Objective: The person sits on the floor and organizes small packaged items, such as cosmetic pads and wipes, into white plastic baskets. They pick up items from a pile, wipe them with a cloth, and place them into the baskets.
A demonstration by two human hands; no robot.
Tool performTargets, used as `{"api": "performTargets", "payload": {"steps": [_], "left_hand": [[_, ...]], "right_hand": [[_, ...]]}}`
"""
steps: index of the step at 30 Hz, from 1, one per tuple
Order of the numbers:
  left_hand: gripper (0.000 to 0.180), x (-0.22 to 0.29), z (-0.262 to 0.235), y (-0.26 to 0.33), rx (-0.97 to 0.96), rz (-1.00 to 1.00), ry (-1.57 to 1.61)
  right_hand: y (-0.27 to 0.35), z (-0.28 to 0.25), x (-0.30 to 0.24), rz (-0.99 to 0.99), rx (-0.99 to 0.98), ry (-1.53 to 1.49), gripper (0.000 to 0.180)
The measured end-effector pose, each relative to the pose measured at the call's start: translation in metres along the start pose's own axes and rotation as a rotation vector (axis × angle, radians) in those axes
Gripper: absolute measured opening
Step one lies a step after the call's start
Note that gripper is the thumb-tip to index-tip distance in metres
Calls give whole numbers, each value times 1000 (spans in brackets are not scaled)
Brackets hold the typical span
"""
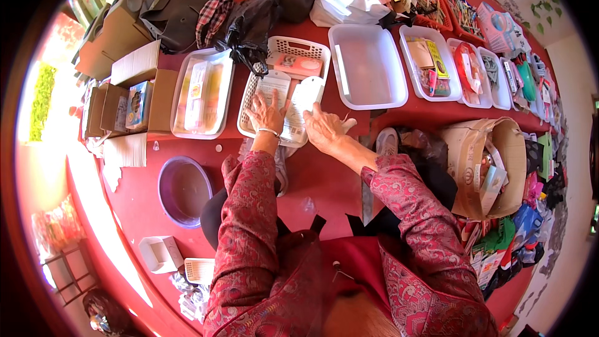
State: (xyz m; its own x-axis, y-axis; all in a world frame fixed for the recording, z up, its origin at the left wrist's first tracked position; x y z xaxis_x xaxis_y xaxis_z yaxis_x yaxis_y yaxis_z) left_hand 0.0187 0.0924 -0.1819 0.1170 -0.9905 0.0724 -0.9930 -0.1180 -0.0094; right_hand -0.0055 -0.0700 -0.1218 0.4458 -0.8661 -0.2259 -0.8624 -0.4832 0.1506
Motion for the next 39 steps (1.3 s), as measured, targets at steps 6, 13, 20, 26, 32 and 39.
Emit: {"api": "performTargets", "payload": {"steps": [6,13,20,26,32,39], "left_hand": [[64,-6,-9,-1,-129,-30,264],[79,-31,-5,-15,-276,123,267],[79,-41,6,-22,-268,157,451],[74,-49,11,-19,-361,146,424],[69,-41,3,-18,-415,141,375],[69,-47,3,-19,-400,116,394]], "right_hand": [[-16,-9,-8,301,169,-233,59],[-26,6,-17,323,278,-311,71],[-44,35,12,649,380,-828,50],[-43,-18,-5,453,101,-340,28],[-56,-11,-1,281,52,-183,19],[-55,8,28,407,65,-748,23]]}}
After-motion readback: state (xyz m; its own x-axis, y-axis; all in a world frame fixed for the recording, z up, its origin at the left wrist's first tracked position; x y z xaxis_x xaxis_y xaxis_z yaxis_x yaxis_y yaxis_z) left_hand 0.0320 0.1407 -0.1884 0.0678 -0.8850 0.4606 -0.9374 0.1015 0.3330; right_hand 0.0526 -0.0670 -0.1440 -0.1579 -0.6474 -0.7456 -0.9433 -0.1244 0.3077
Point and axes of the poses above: each hand's wrist, its own y-axis away from the middle knuckle, its own z-axis out of the palm, x = y × z, the point moved 1 cm from there along -y, towards the middle knuckle, and after that the axes turned 5 degrees about y, right-handed, at the moved point
